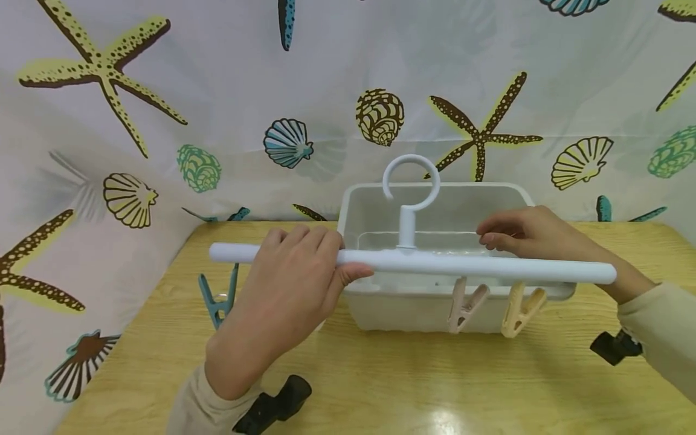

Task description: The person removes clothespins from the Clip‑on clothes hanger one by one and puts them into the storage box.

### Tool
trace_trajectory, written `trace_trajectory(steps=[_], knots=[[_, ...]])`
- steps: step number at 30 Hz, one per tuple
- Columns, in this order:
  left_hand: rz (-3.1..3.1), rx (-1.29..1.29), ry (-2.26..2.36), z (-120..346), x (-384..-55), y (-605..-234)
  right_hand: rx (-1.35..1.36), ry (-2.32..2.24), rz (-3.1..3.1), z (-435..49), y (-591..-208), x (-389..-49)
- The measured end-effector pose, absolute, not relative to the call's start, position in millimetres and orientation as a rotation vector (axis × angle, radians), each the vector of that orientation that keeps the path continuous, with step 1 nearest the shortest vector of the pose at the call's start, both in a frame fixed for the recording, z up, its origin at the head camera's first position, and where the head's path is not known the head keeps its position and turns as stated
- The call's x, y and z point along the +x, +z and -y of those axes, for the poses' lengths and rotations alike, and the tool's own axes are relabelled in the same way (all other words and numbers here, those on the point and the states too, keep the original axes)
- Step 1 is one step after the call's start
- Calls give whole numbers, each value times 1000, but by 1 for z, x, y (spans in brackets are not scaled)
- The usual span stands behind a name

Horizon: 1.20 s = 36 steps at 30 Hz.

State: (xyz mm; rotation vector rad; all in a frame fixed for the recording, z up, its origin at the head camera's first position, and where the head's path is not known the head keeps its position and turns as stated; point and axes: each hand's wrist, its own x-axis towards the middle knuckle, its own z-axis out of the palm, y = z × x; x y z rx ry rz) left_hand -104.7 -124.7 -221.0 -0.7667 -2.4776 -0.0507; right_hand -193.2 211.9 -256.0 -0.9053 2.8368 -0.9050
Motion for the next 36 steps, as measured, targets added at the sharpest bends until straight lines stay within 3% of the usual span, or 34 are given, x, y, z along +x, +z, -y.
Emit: trace_trajectory(steps=[12,21,30,36], knots=[[2449,-747,-102,122,-106,-220,-748,-1911,-2230,-245,-253,-169],[2392,-737,-110,121,-107,-222,-653,-2036,-2312,-262,-277,-134],[2361,-747,-146,119,-108,-224,-549,-1793,-2413,-259,-290,-110],[2339,-760,-151,115,-110,-225,-631,-1905,-2188,-251,-300,-95]])
